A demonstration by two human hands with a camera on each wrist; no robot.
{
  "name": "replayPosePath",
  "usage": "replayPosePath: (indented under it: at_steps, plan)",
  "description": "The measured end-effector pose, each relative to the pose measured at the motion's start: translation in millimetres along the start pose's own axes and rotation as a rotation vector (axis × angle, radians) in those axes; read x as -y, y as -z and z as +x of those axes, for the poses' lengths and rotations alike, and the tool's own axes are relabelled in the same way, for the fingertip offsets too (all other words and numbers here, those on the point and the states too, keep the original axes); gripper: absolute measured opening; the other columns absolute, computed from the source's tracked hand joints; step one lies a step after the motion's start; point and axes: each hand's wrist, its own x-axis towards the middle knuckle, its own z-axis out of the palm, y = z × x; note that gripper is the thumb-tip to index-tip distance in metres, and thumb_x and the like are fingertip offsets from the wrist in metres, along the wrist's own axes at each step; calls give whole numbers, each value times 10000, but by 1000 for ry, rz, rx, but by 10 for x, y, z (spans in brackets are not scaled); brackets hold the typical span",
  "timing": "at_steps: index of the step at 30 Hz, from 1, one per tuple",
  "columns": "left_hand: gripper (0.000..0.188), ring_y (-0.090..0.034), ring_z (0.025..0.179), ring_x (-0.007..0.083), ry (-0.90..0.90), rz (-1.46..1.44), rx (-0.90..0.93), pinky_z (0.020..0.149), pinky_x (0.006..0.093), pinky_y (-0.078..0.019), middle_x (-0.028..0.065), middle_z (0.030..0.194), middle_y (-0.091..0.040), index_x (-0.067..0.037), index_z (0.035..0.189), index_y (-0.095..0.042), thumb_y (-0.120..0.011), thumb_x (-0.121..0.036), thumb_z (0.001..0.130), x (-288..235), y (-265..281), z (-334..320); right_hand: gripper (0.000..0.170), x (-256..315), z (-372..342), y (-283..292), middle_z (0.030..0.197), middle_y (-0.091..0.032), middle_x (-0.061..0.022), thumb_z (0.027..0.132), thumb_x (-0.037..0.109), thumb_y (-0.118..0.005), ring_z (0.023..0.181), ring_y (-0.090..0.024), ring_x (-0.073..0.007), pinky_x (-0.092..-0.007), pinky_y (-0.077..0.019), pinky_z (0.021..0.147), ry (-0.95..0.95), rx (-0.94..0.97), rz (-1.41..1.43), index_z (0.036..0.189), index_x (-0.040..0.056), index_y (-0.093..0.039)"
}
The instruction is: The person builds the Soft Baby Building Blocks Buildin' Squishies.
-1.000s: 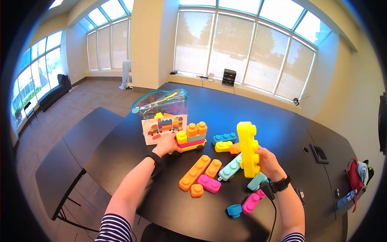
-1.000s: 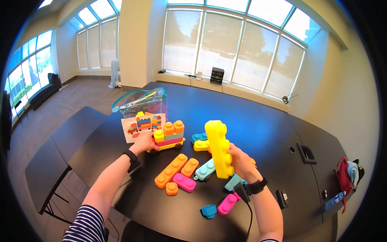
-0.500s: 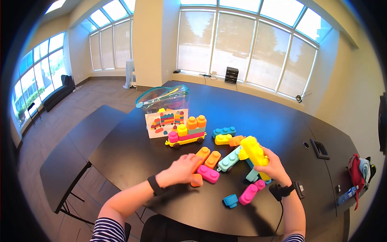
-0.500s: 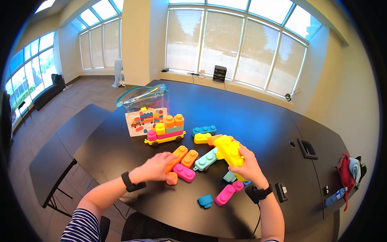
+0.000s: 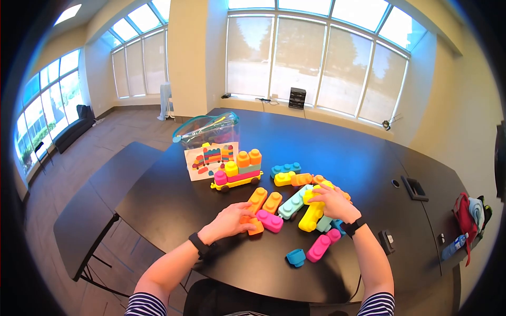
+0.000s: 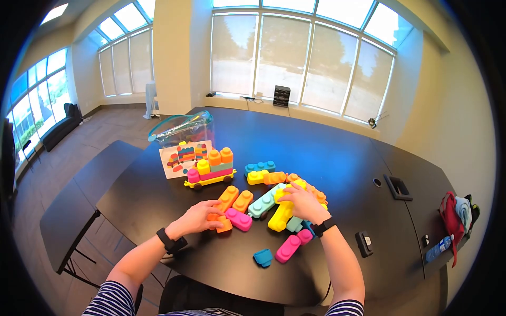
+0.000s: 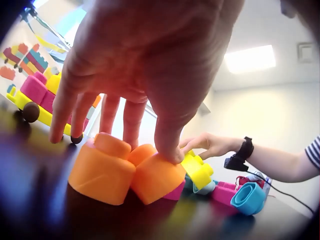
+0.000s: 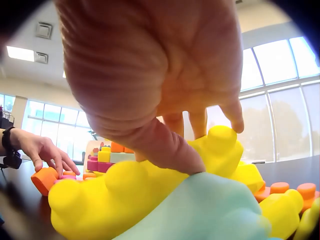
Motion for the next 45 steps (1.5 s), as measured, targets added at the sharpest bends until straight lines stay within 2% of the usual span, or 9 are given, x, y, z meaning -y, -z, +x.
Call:
replayPosePath:
  at_steps: [4, 7, 12, 17, 23, 26, 31, 36, 45]
  plan:
    - [532, -434, 1493, 409, -137, 96, 29, 1209, 494, -400, 191, 1627, -454, -99, 1200, -760, -857, -488, 850, -56, -75, -90, 579, 44, -52, -17, 1439, -641, -62, 767, -65, -616, 1436, -508, -291, -598, -360, 1173, -50, -35, -41, 1273, 175, -760]
    - [531, -417, 1501, 427, -32, 24, 1, 1212, 493, -399, 202, 1654, -408, -102, 1227, -730, -853, -472, 865, -207, -67, -97, 521, 67, -89, -12, 1400, -654, -85, 823, -38, -637, 1401, -536, -305, -627, -326, 1201, -194, -119, -86, 1295, 161, -733]
    - [423, -418, 1487, 464, -71, 118, -141, 1187, 557, -410, 154, 1605, -466, -117, 1238, -652, -799, -108, 842, -148, -151, -106, 410, -23, -252, 263, 1331, -675, -96, 872, 15, -656, 1295, -596, -317, -574, -376, 1154, -240, -325, -9, 1264, 119, -716]
    - [437, -452, 1472, 424, -95, 111, -182, 1203, 492, -417, 156, 1517, -549, -104, 1298, -642, -772, -138, 882, -285, -59, -54, 370, 31, -388, 353, 1259, -697, -95, 862, 112, -748, 1202, -633, -348, -478, -507, 1028, -86, -304, 100, 1231, 104, -715]
    - [419, -615, 1255, 387, -167, 70, -141, 1067, 455, -503, 142, 1239, -709, -60, 1221, -677, -771, -271, 871, -741, -17, 638, 568, 1003, -611, 138, 1324, -651, -126, 775, 235, -884, 1287, -602, -340, -469, -493, 1093, 319, 301, 400, 1298, 124, -691]
    - [492, -647, 1180, 377, -104, 222, -48, 995, 472, -533, 162, 1157, -737, -31, 1185, -686, -796, -364, 840, -805, -348, 1147, 677, 1212, -784, -162, 1439, -571, -110, 741, 256, -910, 1476, -443, -345, -621, -307, 1229, 343, 249, 42, 1366, 176, -661]
    - [648, -651, 1193, 351, 112, 491, 159, 990, 527, -486, 164, 1172, -754, -30, 1185, -685, -812, -534, 797, -859, -769, 1673, 459, 1161, -909, -366, 1259, -647, -81, 837, 170, -824, 1311, -567, -288, -550, -374, 1164, 263, 111, 64, 1269, 143, -670]
    - [638, -676, 1155, 336, 153, 469, 65, 979, 521, -467, 146, 1117, -757, -28, 1177, -689, -804, -531, 801, -851, -917, 1795, 406, 926, -904, -421, 1242, -661, -80, 869, 174, -800, 1228, -599, -280, -453, -456, 1053, 189, -95, 67, 1253, 132, -674]
    - [554, -761, 983, 360, 203, 305, -48, 852, 469, -612, 163, 1015, -783, -48, 1035, -783, -824, -524, 756, -1046, -156, 1589, 448, 746, -746, -561, 1204, -674, -103, 856, 108, -801, 1161, -620, -336, -438, -531, 991, 125, -176, 147, 1289, 108, -686]
